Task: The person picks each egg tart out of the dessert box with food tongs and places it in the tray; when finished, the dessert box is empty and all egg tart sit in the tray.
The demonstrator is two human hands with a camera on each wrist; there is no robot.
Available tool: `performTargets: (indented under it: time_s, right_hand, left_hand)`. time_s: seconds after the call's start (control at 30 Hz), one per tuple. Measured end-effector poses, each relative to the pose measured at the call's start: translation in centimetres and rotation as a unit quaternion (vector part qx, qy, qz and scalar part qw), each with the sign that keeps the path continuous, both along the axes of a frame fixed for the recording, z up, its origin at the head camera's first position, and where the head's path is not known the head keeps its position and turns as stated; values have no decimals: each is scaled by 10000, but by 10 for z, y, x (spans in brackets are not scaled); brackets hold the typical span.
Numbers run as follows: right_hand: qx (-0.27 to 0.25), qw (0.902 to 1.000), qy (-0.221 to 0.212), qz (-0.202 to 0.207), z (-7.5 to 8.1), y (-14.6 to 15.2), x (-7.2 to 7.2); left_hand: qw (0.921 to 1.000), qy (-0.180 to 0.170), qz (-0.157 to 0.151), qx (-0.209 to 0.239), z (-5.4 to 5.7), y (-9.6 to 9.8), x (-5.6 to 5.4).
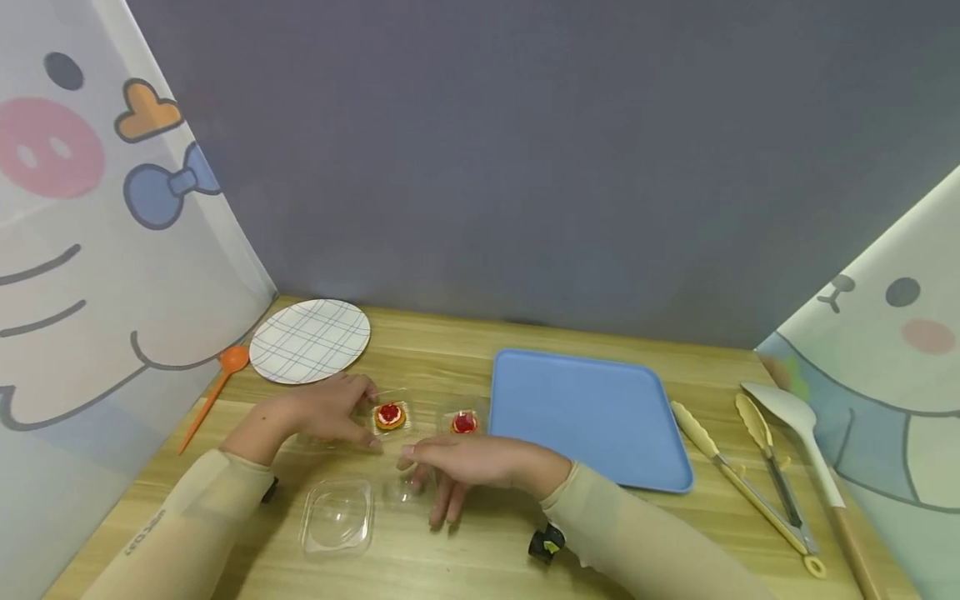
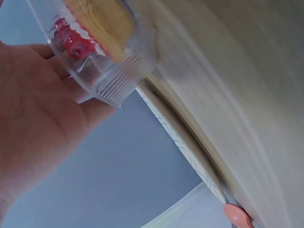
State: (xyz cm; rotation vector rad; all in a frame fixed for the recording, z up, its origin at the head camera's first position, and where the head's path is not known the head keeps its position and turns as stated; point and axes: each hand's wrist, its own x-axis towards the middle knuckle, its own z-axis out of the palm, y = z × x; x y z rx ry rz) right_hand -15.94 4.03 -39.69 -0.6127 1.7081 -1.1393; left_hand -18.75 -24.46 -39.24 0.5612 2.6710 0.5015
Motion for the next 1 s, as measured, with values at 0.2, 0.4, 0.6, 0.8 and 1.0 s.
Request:
performTargets:
  time_s: [0.2,0.4,0.6,0.8,1.0]
  right_hand:
    - [-19,9993,-376,-31,-7,-1,-1]
    - [75,9992,-387,-102,-11,-2,-2]
    - [186,9997,-160,-96,-11,-3,-1]
    - [334,9990,273,-126,-8,-2,0]
    - [627,9942,830,-255,-2,-2,3]
  left_hand:
    - [9999,-98,-42,-52,1,-1,-2]
    - [9999,-146,-55,-18,3,-1,-2]
    - [9998,-180,-92,62,3,-1,-2]
    - [9998,-176,-99,51,3,-1,-1]
    - [9998,-156,-102,8,4,0,-3]
